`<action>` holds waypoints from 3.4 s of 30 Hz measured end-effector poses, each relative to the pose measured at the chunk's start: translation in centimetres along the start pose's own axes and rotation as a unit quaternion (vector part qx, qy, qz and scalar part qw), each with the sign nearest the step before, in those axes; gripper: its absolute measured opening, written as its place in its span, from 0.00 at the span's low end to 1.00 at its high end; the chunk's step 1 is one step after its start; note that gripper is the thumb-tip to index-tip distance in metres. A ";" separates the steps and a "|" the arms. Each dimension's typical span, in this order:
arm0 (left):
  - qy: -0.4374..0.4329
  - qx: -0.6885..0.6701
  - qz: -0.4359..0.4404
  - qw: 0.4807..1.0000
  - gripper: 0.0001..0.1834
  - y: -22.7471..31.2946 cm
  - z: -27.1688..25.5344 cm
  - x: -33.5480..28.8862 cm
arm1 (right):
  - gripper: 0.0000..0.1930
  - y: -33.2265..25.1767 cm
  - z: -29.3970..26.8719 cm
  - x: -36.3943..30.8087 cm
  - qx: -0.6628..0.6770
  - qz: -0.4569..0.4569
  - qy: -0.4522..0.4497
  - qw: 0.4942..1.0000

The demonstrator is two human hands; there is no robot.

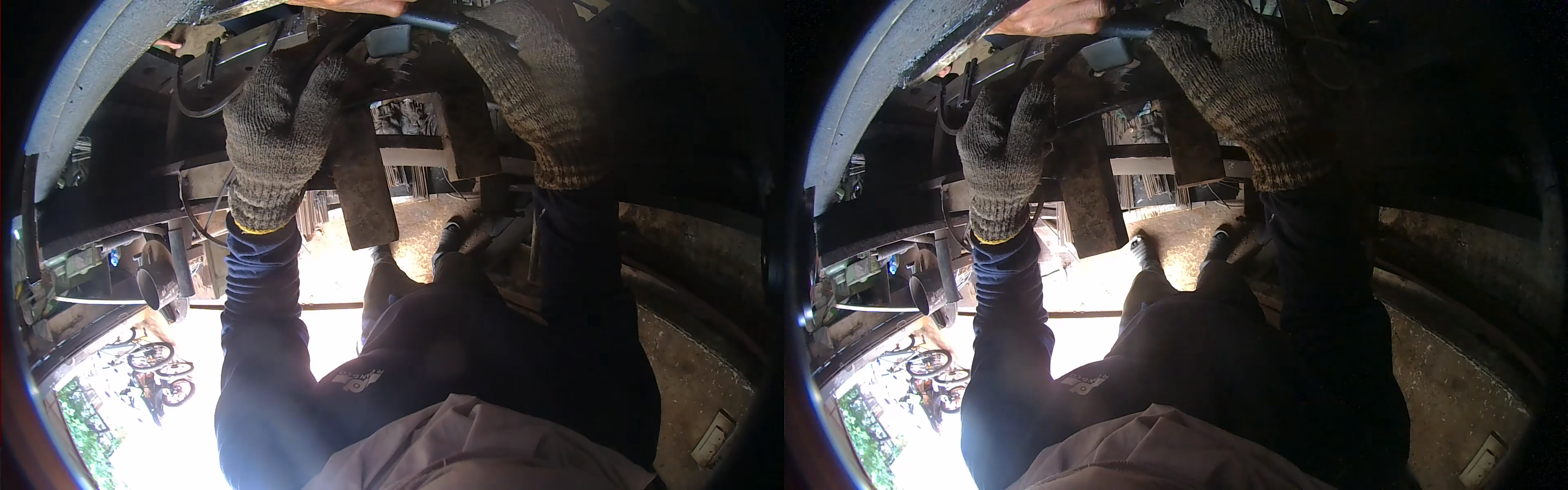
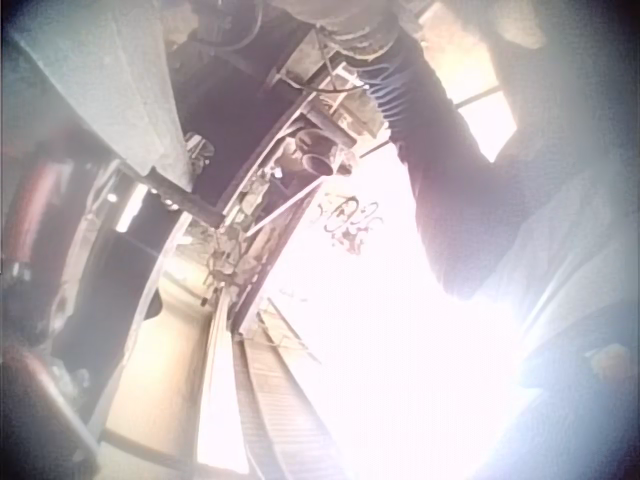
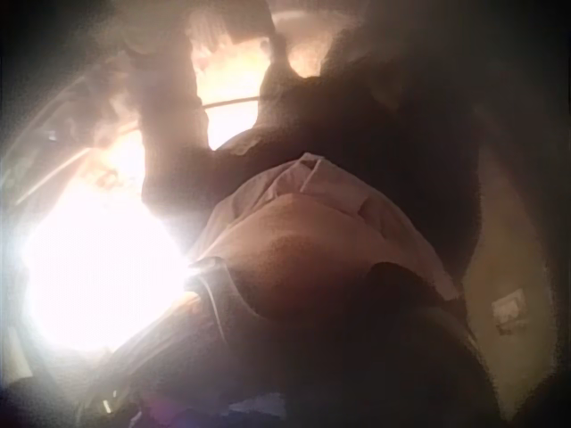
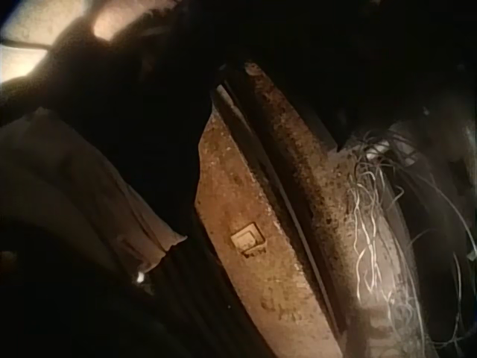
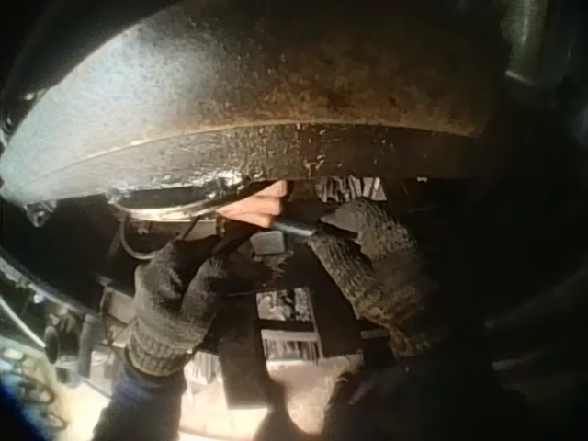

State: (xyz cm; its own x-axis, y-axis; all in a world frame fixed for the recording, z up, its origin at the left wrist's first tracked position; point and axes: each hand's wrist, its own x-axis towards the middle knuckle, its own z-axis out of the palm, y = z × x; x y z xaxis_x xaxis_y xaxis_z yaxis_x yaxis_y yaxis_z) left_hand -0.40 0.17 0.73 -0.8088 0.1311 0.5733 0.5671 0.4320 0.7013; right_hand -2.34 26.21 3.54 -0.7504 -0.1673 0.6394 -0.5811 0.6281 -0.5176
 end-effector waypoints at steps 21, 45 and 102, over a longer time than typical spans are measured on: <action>0.020 -0.009 -0.035 0.999 0.13 0.4 0.2 -0.2 | 0.11 0.1 0.1 -0.2 0.008 -0.017 -0.010 1.000; 0.032 0.046 0.008 0.998 0.12 -0.4 0.2 -0.2 | 0.12 1.9 0.7 -0.9 -0.006 -0.033 0.024 0.999; 0.036 0.039 -0.008 0.999 0.12 0.2 0.2 -0.1 | 0.12 2.2 0.9 -0.6 0.017 -0.033 0.012 0.999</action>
State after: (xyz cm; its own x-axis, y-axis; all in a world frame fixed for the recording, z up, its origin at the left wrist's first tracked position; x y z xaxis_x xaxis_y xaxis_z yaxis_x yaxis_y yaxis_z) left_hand -0.25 0.43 0.68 -0.8026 0.0613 0.5933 0.5387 0.5015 0.6769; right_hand -3.49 27.03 1.53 -0.7025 -0.1886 0.6863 -0.6398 0.5898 -0.4927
